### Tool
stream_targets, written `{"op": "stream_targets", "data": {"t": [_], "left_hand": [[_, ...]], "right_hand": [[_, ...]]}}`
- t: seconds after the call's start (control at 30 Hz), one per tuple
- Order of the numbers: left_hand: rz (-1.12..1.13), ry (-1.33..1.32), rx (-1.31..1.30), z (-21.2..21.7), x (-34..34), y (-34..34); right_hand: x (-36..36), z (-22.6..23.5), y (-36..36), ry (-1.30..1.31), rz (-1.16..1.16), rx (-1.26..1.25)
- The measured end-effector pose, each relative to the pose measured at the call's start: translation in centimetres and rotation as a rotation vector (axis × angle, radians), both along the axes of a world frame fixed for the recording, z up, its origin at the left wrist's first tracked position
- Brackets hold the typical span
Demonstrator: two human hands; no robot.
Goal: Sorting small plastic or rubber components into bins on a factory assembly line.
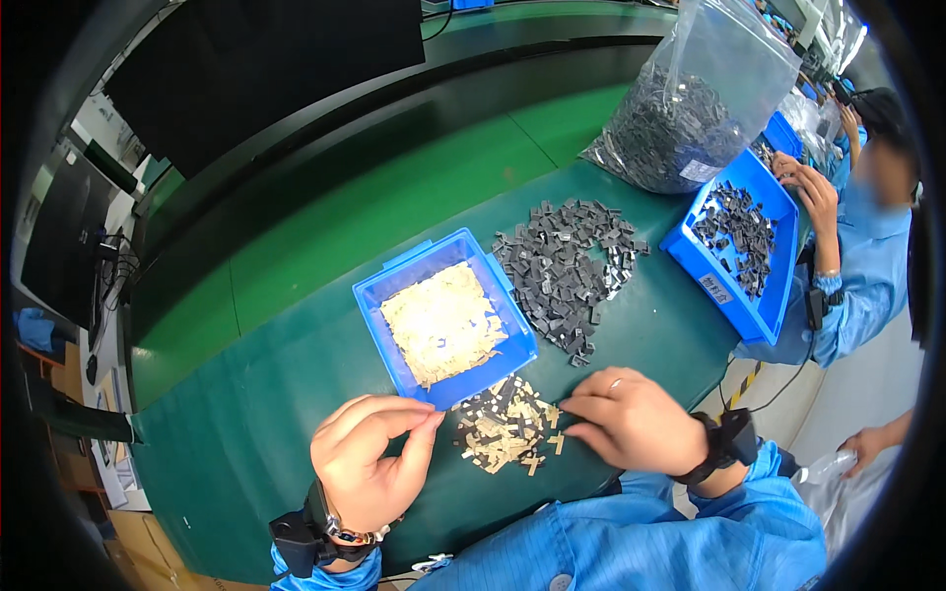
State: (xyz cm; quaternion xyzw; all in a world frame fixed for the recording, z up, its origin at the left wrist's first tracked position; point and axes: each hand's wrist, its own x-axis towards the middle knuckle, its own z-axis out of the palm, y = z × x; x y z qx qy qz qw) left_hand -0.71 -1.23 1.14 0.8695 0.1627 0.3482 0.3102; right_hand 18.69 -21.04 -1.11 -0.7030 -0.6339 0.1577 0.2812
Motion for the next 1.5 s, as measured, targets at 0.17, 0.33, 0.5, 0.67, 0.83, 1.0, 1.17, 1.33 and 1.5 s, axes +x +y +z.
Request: {"op": "stream_targets", "data": {"t": [0.17, 0.33, 0.5, 0.67, 0.83, 1.0, 1.17, 1.33, 1.5], "left_hand": [[-0.014, 0.0, 0.002, 0.1, -0.2, 0.0], [-0.03, 0.011, 0.002, 0.3, -0.1, 0.1], [-0.039, 0.005, -0.002, 0.4, 0.1, 0.2], [-0.095, 0.029, -0.073, 0.5, 0.1, 0.0], [-0.207, 0.07, -0.376, 0.1, -0.1, -1.0], [-0.186, 0.075, -0.533, -0.4, -0.7, -0.3], [-0.087, -0.04, -0.587, -1.8, -0.3, 0.1], [-0.04, -0.029, -0.611, -1.8, -0.2, 0.4], [-0.064, 0.044, -0.527, -1.2, -0.1, 0.2]], "right_hand": [[-1.2, -1.2, 0.7, -0.081, -0.062, -0.073], [-0.7, -1.7, 1.1, -0.011, -0.067, -0.108], [0.3, -1.0, 1.1, 0.205, -0.073, -0.082], [0.9, 1.9, 2.0, 0.493, -0.133, -0.099], [-0.5, 3.3, 5.8, 0.695, -0.005, 0.136], [-1.4, 4.5, 9.0, 0.646, 0.093, 0.125], [-1.9, 3.3, 10.2, 0.519, 0.138, 0.241], [-2.0, 1.8, 10.9, 0.495, 0.155, 0.284], [-2.0, 1.6, 10.7, 0.482, 0.199, 0.309]]}}
